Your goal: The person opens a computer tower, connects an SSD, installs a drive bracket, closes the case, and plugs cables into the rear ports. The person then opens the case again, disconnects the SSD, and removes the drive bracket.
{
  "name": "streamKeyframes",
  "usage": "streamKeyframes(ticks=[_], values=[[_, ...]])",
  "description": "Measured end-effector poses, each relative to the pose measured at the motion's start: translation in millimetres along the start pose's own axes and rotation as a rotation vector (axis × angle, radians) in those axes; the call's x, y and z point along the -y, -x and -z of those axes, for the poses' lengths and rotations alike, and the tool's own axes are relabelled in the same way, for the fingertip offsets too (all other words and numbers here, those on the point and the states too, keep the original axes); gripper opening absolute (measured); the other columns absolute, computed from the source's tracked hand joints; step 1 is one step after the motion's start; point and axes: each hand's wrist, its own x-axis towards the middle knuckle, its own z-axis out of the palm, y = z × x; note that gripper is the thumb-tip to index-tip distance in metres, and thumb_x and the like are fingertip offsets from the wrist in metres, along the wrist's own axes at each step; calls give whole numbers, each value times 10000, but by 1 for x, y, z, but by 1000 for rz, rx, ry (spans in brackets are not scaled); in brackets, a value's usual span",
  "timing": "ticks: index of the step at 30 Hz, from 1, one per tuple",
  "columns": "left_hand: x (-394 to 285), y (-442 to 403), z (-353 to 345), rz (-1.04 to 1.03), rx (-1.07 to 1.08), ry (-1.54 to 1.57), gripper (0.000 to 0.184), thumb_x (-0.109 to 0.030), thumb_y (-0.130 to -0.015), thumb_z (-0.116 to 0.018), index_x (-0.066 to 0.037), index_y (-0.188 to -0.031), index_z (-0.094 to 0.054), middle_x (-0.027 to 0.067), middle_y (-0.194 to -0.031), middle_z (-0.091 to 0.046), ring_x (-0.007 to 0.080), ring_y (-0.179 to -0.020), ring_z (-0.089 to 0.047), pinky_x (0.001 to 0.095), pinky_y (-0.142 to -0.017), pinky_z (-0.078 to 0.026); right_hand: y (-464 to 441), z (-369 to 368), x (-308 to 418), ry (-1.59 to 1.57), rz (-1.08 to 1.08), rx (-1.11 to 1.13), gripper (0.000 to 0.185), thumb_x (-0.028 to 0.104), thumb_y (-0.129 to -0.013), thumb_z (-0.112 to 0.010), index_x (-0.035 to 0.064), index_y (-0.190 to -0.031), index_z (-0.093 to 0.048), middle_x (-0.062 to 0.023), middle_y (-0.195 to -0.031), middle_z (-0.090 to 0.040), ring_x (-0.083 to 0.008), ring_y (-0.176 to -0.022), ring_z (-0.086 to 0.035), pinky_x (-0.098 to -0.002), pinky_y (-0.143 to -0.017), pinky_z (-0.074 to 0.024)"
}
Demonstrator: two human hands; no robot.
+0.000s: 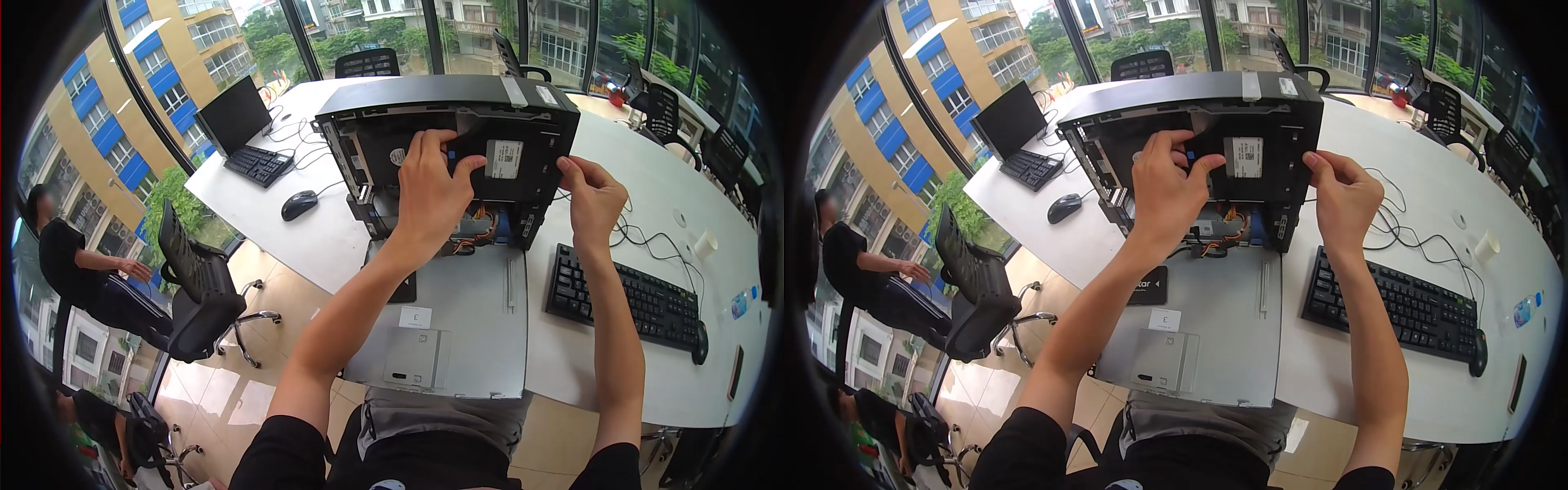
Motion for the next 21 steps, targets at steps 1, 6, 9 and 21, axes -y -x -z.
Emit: streamKeyframes(ticks=[1, 6, 9, 21], values=[[-1, 0, 1, -3, -4, -13, 425, -178, -793, -893, 32, -1093, -677, 111, -856, -656, 227, -721, -609, 383, -790, -485, -1, 0, -1, -7, 1, 1, 162, 89, -917, -788, -55, -989, -796, -88, -809, -768, -112, -717, -705, -236, -678, -562], [-1, 0, 1, -5, -12, -31, 430, -175, -788, -897, 37, -1095, -683, 120, -845, -672, 222, -713, -632, 363, -777, -497, 1, -1, 0, -65, 0, -4, 132, 62, -932, -754, -56, -975, -796, -69, -777, -749, -97, -699, -685, -233, -674, -561], [-1, -1, 1, -17, -17, -58, 431, -167, -785, -897, 48, -1092, -684, 128, -847, -682, 221, -687, -638, 361, -760, -511, 0, -1, -5, -81, 7, -2, 122, 56, -933, -749, -50, -969, -798, -54, -764, -739, -89, -694, -675, -230, -655, -553], [-8, 0, 7, 50, 48, -3, 531, -268, -817, -910, 78, -1147, -679, 169, -875, -710, 180, -658, -704, 298, -642, -563, 6, 3, 3, 47, 164, 12, 156, 84, -904, -792, -27, -1013, -798, -102, -874, -784, -142, -786, -719, -265, -731, -542]])
